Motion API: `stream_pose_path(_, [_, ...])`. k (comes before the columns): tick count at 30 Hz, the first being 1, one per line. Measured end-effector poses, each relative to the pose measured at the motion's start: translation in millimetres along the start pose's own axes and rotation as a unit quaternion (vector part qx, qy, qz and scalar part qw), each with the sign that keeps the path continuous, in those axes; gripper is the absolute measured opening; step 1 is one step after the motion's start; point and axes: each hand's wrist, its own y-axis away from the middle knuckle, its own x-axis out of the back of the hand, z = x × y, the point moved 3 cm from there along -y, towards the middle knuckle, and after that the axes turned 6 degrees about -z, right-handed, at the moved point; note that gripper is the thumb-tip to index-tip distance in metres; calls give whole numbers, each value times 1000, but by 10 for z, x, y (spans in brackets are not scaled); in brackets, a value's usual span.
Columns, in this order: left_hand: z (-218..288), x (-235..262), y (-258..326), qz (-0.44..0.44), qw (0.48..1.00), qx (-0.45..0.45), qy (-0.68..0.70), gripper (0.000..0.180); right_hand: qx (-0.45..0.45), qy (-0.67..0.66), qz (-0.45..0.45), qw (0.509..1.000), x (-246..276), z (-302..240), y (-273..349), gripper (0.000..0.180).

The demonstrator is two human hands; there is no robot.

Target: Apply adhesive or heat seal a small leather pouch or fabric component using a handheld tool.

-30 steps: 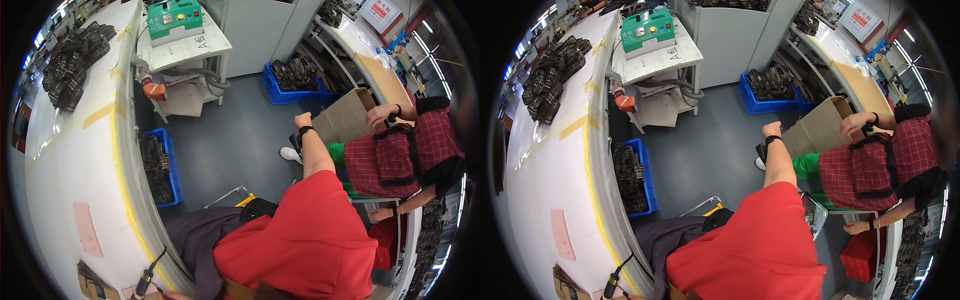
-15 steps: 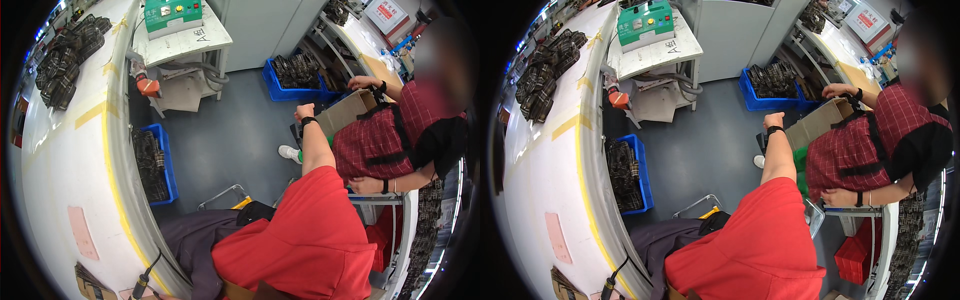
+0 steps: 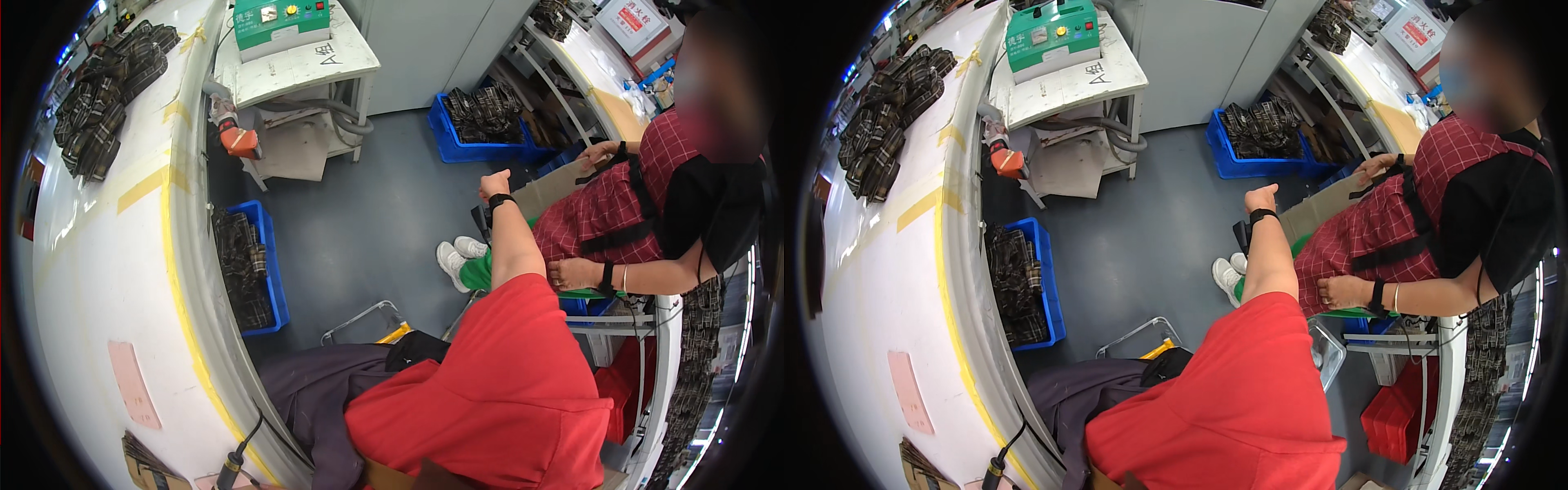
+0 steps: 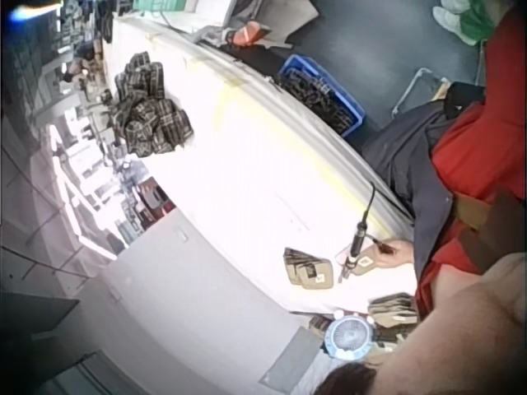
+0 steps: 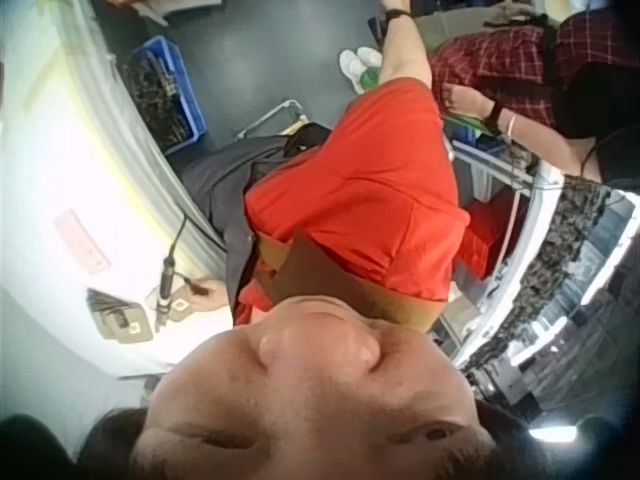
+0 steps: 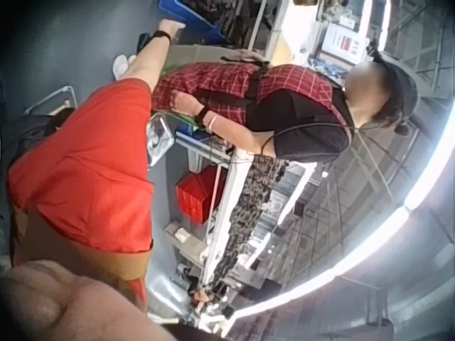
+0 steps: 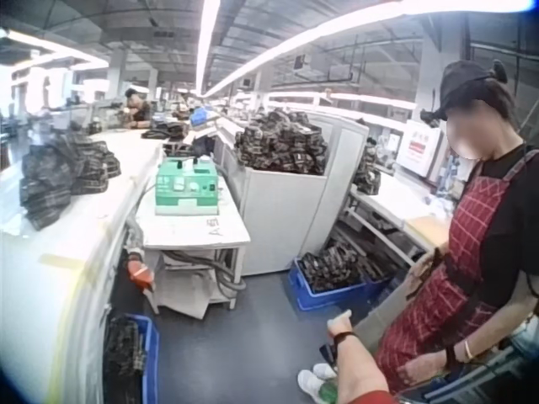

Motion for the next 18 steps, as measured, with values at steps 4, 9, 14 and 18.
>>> stream_pose_path(4, [-24,1,5,8,1000,-5,-2,38,-5,34,-14,999,-32,-12,-66,69])
stream_pose_path(9, [-38,19,-10,1,1000,-11,9,36,-3,55,-3,998,16,-22,-27,76])
stream_pose_path(14, [-67,-18,21,8,1000,-17,-17,30,-18,22,7,1000,153,-34,38,88])
stream_pose_path(18, [-119,-14,54,1,1000,-7,-25,31,-35,-4,12,999,172,19,95,89])
